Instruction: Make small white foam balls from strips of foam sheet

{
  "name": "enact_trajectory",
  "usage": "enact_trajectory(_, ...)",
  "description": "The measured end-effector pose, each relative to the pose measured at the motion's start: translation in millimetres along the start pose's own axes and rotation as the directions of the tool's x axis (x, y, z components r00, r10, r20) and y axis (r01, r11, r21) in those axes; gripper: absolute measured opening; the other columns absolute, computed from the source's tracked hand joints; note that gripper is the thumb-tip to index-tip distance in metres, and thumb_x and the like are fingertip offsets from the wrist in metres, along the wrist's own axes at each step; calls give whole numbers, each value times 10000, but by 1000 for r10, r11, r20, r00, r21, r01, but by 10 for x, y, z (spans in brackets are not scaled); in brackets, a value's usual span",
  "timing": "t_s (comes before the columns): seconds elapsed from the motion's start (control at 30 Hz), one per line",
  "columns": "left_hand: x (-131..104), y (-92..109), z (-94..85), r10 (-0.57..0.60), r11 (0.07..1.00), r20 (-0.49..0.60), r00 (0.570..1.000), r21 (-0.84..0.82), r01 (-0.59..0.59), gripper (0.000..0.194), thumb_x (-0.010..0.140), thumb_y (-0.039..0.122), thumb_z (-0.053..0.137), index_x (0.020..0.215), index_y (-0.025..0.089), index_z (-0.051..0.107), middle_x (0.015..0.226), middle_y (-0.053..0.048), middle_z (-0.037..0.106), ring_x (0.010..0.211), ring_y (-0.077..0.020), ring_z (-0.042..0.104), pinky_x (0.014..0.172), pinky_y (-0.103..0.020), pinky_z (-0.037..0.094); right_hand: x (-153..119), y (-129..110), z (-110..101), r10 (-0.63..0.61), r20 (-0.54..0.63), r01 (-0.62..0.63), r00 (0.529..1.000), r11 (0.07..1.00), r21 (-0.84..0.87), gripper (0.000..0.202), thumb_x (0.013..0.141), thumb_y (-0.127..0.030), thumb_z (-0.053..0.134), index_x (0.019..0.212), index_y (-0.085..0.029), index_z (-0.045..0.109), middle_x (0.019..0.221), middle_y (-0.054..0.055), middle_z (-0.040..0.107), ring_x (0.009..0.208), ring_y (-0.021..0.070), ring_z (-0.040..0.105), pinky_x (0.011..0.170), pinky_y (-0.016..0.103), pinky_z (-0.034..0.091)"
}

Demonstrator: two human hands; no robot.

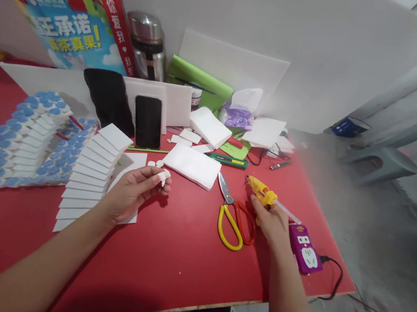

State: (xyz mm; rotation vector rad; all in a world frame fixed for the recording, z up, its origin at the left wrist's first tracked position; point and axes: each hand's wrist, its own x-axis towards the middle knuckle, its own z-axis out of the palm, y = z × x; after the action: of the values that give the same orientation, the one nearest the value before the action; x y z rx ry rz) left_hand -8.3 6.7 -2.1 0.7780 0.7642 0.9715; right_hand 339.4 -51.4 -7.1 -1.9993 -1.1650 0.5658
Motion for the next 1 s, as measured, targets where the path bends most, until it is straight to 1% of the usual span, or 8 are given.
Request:
enact_trajectory(0.07, -5, -10, 1, 0, 1000, -1, 1000, 6, 0, 250, 838, 365, 851, 945, 162, 752, 892, -67, 748, 766, -168, 700, 650, -286, 592, -51, -43, -27, 143, -9, -140, 990, 977, 161, 373, 781, -522, 797, 814, -151, 777, 621, 76, 680, 533, 208, 603, 461, 319, 415)
enact_trajectory(0.13, -3, -15, -7, 6, 1000, -15, 1000, 2, -6, 271, 828, 372, 858, 955, 158, 752, 884, -71, 749, 760, -170, 699, 639, -282, 588, -144, -181, -85, 197, -17, -179, 980, 921, 347, 338, 766, -483, 834, 863, -162, 787, 727, 81, 720, 592, 192, 625, 487, 297, 458)
enact_trajectory(0.27, 23, -5, -44, 13, 1000, -50, 999, -28, -14, 270, 806, 361, 877, 922, 161, 737, 877, -62, 746, 758, -164, 700, 641, -268, 591, -367, -651, -119, 35, 127, -104, 991, 797, 595, 259, 841, -466, 808, 918, -219, 786, 906, 60, 754, 620, 146, 644, 511, 254, 498)
enact_trajectory(0.37, 42, 12, -64, 29, 999, -78, 997, -42, -32, 257, 801, 346, 883, 898, 157, 738, 887, -57, 748, 758, -149, 702, 687, -259, 599, -466, -929, 103, -141, 248, -33, 958, 808, 589, 240, 901, -466, 762, 911, -229, 802, 950, 66, 774, 776, 198, 721, 711, 317, 587)
enact_trajectory(0.47, 48, 23, -65, 44, 998, -108, 993, -43, -49, 279, 770, 347, 909, 894, 151, 754, 872, -51, 752, 757, -137, 709, 746, -251, 600, -478, -1014, 475, -335, 301, 114, 893, 814, 570, 259, 955, -441, 700, 858, -226, 808, 963, 69, 785, 979, 242, 732, 958, 377, 560)
enact_trajectory(0.6, 43, 20, -73, 74, 997, -135, 988, -19, -77, 302, 760, 372, 915, 903, 156, 758, 860, -54, 762, 785, -153, 724, 765, -260, 594, -476, -948, 829, -412, 344, 136, 844, 784, 605, 295, 996, -430, 632, 841, -226, 779, 955, 63, 785, 978, 252, 728, 954, 398, 539)
enact_trajectory(0.77, 47, -14, -108, 77, 996, -159, 984, 51, -69, 254, 839, 378, 853, 956, 172, 759, 871, -62, 768, 791, -160, 721, 743, -272, 580, -539, -874, 877, -396, 369, 168, 841, 839, 517, 281, 989, -408, 612, 854, -206, 755, 905, 62, 767, 913, 246, 707, 882, 379, 536)
enact_trajectory(1.0, 46, -18, -84, 123, 982, -154, 980, 162, -98, 215, 878, 370, 810, 944, 168, 779, 924, -63, 758, 838, -160, 707, 873, -316, 578, -556, -888, 853, -385, 439, 228, 812, 901, 369, 305, 989, -428, 591, 876, -203, 762, 910, 58, 762, 834, 237, 679, 796, 359, 535)
